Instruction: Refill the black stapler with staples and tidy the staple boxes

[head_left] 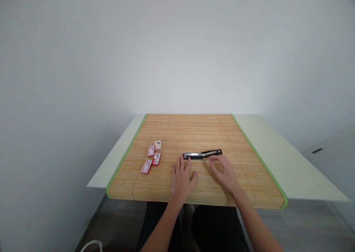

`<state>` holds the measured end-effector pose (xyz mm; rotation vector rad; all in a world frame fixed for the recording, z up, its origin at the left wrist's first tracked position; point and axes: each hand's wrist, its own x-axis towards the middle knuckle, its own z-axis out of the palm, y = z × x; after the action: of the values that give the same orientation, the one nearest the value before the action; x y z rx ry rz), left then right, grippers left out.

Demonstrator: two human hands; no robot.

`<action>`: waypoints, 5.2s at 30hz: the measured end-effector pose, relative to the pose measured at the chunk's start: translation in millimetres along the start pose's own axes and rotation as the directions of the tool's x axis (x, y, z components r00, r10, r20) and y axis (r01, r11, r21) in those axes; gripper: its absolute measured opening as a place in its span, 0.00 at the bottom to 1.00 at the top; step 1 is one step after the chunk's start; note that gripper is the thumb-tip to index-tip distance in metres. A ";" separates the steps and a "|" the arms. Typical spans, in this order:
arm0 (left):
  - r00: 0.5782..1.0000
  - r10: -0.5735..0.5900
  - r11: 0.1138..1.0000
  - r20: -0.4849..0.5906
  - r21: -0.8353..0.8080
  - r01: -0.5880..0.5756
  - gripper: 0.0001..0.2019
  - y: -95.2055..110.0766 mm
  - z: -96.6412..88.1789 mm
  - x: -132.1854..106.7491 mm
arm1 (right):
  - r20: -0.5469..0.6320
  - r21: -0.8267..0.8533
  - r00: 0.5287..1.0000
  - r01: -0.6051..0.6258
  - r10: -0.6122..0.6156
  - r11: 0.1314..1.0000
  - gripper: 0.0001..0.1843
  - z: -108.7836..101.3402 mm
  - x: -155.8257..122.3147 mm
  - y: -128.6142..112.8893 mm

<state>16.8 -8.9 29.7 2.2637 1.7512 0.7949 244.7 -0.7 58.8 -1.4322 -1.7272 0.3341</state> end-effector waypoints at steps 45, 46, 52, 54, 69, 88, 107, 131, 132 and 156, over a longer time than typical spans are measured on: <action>0.961 0.159 0.965 0.228 -0.243 -0.102 0.18 -58.7 -40.7 19.8 | 0.242 -0.024 0.968 0.079 -0.071 0.997 0.11 33.1 -26.2 7.2; 0.960 0.161 0.965 0.231 -0.242 -0.104 0.18 -58.6 -40.3 19.9 | 0.248 -0.024 0.966 0.080 -0.072 0.997 0.10 33.3 -25.9 7.4; 0.957 0.167 0.965 0.237 -0.237 -0.110 0.19 -54.7 -38.6 22.2 | 0.275 -0.010 0.959 0.073 -0.068 0.997 0.10 30.9 -24.3 7.9; 0.955 0.174 0.964 0.239 -0.240 -0.116 0.19 -54.3 -39.1 22.5 | 0.295 -0.001 0.954 0.061 -0.058 0.998 0.10 29.9 -23.7 9.0; 0.946 0.188 0.956 0.265 -0.271 -0.114 0.18 -68.1 -47.4 24.1 | 0.438 0.009 0.896 0.074 -0.071 0.997 0.17 0.8 -0.3 14.6; 0.950 0.184 0.964 0.254 -0.236 -0.123 0.17 -72.1 -51.7 22.8 | 0.578 -0.144 0.793 0.334 -0.194 0.932 0.07 16.9 39.1 -48.6; 0.949 0.182 0.965 0.259 -0.234 -0.121 0.17 -72.9 -49.6 22.2 | 0.616 -0.120 0.736 0.442 -0.282 0.889 0.04 31.5 63.0 -60.5; 0.952 0.176 0.958 0.251 -0.265 -0.107 0.16 -72.4 -48.9 22.4 | 0.572 -0.025 0.793 0.271 -0.209 0.962 0.05 17.1 41.7 -46.7; 0.952 0.176 0.958 0.251 -0.266 -0.107 0.17 -72.6 -48.7 22.4 | 0.548 0.032 0.814 0.209 -0.192 0.977 0.05 15.2 37.9 -43.1; 0.954 0.171 0.962 0.247 -0.252 -0.107 0.17 -71.7 -51.3 22.2 | 0.414 0.131 0.909 -0.006 -0.049 0.991 0.10 -0.3 4.2 17.8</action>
<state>-66.1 23.7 48.0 2.2300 1.3160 0.6468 257.0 8.6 49.0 -1.3097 -2.0148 0.7744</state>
